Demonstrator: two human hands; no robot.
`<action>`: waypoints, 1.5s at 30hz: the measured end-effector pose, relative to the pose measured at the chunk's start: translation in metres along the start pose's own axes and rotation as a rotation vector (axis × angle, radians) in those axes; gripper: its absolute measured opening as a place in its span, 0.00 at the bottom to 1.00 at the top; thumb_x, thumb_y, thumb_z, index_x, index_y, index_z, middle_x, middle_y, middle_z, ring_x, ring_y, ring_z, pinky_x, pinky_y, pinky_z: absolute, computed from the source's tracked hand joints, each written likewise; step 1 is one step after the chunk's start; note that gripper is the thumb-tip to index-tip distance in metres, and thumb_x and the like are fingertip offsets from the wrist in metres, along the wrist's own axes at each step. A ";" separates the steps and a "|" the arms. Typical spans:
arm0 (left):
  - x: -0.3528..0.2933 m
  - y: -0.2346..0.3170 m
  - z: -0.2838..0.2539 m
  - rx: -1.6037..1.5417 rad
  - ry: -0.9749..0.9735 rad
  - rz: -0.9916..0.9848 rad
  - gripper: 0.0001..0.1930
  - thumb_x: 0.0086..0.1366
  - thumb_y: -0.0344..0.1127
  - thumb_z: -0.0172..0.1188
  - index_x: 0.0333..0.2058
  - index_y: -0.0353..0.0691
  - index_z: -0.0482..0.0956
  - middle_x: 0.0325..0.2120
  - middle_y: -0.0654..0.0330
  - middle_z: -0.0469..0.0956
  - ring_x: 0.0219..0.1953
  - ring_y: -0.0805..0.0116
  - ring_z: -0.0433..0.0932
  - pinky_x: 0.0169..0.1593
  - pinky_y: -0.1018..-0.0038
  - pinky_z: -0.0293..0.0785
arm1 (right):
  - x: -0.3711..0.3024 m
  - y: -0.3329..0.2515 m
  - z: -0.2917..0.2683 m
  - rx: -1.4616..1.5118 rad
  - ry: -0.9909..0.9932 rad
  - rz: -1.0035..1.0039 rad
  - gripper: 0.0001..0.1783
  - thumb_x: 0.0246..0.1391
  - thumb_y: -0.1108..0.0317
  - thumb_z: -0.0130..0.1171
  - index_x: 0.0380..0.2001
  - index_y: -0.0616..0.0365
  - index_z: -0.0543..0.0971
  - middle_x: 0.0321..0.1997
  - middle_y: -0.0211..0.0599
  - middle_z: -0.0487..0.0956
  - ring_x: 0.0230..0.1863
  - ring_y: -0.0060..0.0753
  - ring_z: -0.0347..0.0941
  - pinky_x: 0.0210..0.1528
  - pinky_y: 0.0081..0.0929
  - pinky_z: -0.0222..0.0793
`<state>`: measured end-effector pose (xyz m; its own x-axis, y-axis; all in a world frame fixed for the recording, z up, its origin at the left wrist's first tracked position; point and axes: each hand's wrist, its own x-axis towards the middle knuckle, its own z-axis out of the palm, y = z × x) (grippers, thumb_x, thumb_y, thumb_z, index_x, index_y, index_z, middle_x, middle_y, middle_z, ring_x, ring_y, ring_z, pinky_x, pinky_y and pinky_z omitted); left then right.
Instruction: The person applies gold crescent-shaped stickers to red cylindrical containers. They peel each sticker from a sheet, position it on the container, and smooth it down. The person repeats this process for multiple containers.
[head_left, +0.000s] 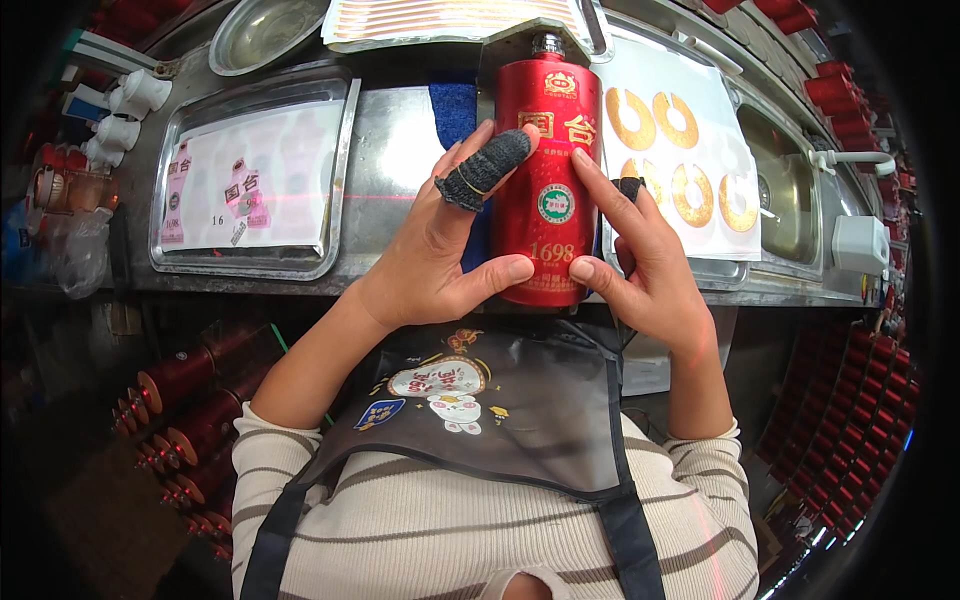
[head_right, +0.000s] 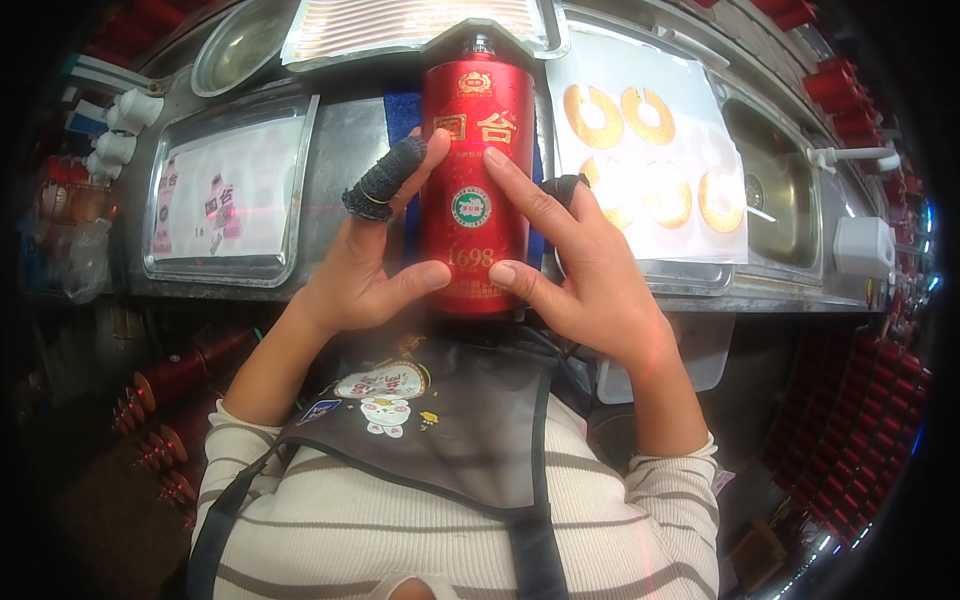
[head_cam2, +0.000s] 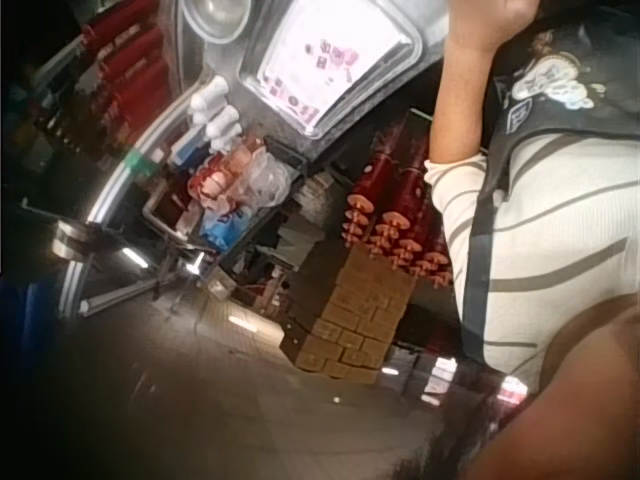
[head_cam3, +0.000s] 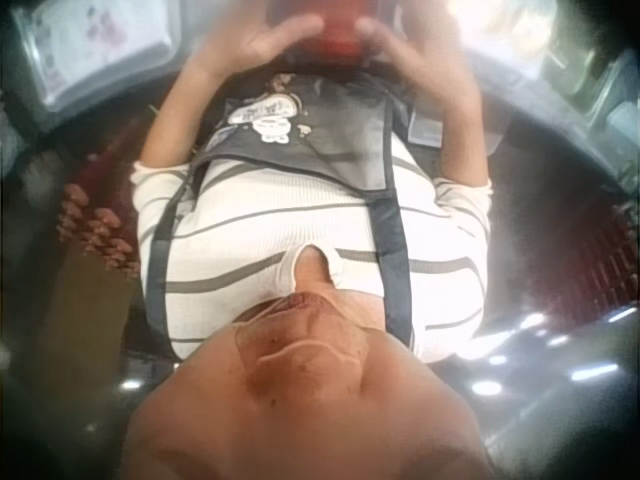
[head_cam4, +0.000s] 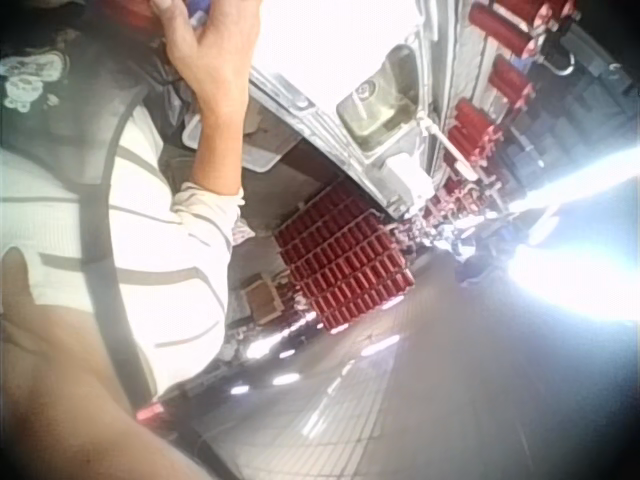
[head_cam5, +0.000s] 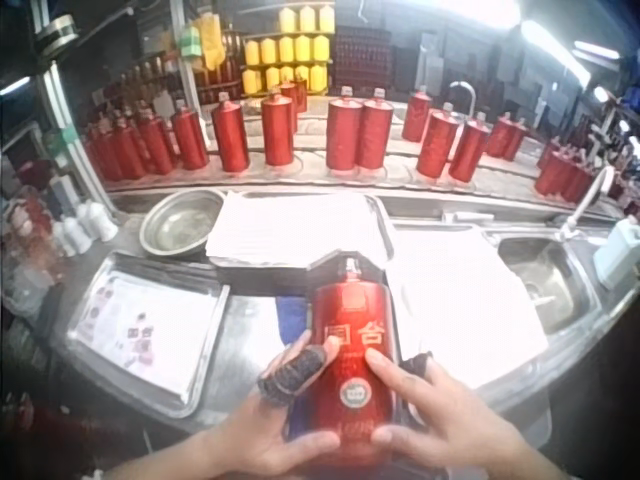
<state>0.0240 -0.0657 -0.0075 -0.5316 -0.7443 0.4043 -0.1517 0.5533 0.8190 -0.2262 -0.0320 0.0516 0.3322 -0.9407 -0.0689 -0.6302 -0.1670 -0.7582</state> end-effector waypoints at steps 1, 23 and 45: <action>0.000 0.000 0.000 -0.001 0.000 0.001 0.44 0.62 0.49 0.66 0.70 0.40 0.55 0.70 0.51 0.60 0.73 0.42 0.50 0.73 0.51 0.45 | 0.000 0.000 0.000 0.003 -0.003 0.000 0.47 0.53 0.43 0.67 0.71 0.48 0.64 0.41 0.30 0.68 0.27 0.18 0.51 0.26 0.19 0.50; -0.018 0.032 0.008 -0.069 0.005 -0.289 0.58 0.58 0.42 0.71 0.72 0.31 0.34 0.74 0.42 0.41 0.76 0.49 0.41 0.74 0.59 0.38 | 0.039 -0.030 -0.003 -0.135 0.311 -0.411 0.13 0.49 0.80 0.68 0.40 0.65 0.80 0.32 0.42 0.81 0.27 0.30 0.77 0.29 0.25 0.72; -0.026 0.024 0.015 -0.175 0.103 -0.245 0.55 0.57 0.35 0.69 0.72 0.33 0.36 0.73 0.43 0.44 0.75 0.51 0.46 0.74 0.59 0.41 | 0.093 -0.022 -0.022 -0.369 0.406 -0.742 0.14 0.44 0.84 0.65 0.36 0.55 0.83 0.32 0.31 0.81 0.30 0.29 0.76 0.31 0.26 0.73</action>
<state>0.0215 -0.0278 -0.0045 -0.4081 -0.8866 0.2178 -0.1148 0.2865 0.9512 -0.1973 -0.1222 0.0762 0.5129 -0.5745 0.6379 -0.5612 -0.7867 -0.2572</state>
